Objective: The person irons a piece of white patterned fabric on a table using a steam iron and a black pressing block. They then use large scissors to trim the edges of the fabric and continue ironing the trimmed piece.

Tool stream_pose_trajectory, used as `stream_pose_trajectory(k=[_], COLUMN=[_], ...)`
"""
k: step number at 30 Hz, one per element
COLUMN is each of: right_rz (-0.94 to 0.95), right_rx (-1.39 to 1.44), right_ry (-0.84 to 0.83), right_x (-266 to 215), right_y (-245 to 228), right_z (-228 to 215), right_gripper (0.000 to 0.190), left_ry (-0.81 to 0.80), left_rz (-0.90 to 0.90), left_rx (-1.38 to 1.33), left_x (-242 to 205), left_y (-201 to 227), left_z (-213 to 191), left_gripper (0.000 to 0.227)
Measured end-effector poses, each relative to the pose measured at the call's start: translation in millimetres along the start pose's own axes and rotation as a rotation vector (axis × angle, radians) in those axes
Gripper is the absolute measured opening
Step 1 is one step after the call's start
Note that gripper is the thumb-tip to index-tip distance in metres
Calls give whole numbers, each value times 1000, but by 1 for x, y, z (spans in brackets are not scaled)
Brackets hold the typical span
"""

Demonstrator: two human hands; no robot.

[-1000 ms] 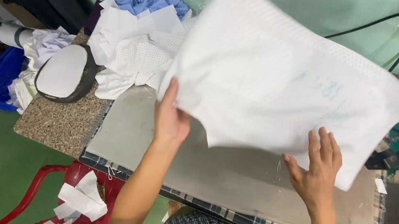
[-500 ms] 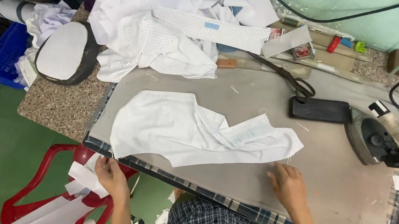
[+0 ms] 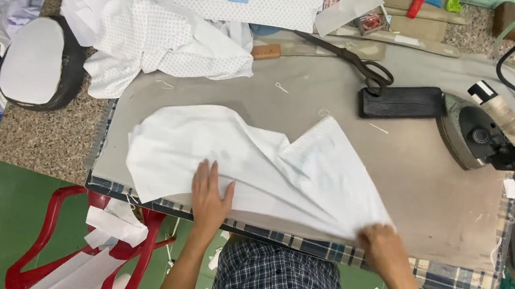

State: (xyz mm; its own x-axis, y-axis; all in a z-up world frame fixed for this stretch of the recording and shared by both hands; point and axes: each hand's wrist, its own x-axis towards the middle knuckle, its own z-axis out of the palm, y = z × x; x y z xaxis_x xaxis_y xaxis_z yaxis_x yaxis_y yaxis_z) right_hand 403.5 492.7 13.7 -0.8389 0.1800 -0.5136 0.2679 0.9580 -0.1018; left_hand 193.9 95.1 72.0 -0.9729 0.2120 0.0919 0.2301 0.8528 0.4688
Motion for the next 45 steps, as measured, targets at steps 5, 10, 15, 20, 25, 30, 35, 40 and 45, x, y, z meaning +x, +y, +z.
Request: stream_pose_trajectory(k=[5,10,15,20,25,30,35,40,45], right_rz=[387,310,352,360,401,320,77,-43,-280], right_rx=[193,456,37,186,378,270,23,94,131], right_ry=[-570,47,184,411,428,477,643,643,678], right_x=[-97,-71,14,26,3,1,13,40,109], right_y=[-17,-34,-23,14,-31,-45,-87,-121,-175], right_z=[-48,-70,-67,-106,-87,-26,8,-7,-23], right_gripper=[24,60,84,85,82,79,72,75,70], left_ry=[-35,49,-29,-108,-16,-68,-54,-41,37], left_rz=[13,9,-79,-100,-132,-303,-377,-276,392], left_rx=[55,94,165,116,189,388,452,429,72], left_x=[-18,-6,12,5,5,-14,-40,-14,29], left_y=[-47,-47,-67,-53,-45,-95,-188,-125,20], left_z=[17,1,-2,-10,-11,-17,-50,-42,52], left_gripper=[77,78,78,77,75,76,78,79,68])
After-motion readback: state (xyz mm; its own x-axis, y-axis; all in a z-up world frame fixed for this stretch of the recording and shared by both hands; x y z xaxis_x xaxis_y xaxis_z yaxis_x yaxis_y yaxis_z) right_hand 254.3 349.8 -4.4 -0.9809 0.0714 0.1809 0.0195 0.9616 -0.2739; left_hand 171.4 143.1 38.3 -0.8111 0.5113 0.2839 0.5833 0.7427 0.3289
